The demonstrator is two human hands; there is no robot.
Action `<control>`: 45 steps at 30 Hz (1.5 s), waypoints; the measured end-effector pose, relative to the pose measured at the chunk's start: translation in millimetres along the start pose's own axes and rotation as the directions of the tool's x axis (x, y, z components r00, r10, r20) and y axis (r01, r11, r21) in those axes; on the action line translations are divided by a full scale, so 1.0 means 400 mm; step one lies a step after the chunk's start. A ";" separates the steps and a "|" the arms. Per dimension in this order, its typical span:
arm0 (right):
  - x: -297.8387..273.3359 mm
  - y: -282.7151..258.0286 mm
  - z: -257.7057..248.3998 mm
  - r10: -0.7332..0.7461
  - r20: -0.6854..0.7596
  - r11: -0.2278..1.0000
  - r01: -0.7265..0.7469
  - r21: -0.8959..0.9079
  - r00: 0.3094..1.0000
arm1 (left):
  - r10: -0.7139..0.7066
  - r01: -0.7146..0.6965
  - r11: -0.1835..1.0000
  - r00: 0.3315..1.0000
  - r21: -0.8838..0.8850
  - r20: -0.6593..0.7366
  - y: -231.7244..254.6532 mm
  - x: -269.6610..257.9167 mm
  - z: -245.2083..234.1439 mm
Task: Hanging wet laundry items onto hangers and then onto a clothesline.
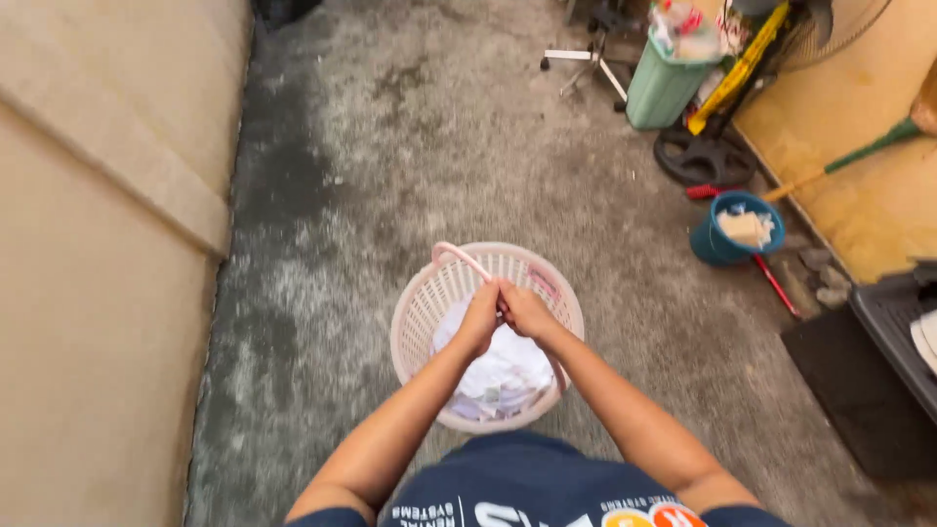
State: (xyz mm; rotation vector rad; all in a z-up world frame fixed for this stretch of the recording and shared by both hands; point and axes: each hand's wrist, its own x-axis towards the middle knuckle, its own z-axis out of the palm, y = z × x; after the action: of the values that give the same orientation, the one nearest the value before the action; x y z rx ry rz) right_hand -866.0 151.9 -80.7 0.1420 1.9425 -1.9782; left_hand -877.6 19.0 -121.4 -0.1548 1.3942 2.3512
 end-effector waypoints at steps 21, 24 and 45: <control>1.611 -0.678 -0.415 0.014 0.183 0.998 -0.025 0.058 0.983 | 0.060 -0.051 0.992 0.996 0.115 -0.073 0.811 1.560 -0.016; 1.906 -0.686 -0.490 -0.043 0.133 0.997 0.050 -0.052 0.990 | 0.114 -0.112 0.993 0.993 0.048 -0.042 0.839 1.843 -0.071; 3.487 -1.069 -0.841 0.140 0.230 0.990 -0.140 -0.017 0.963 | -0.016 0.040 0.996 0.964 0.084 -0.267 1.354 3.383 -0.255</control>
State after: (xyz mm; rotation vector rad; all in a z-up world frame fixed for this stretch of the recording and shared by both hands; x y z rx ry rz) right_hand -2360.7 218.3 -139.6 0.0455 1.7367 -1.8153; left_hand -2337.2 84.4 -126.4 -0.4774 1.6052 2.3046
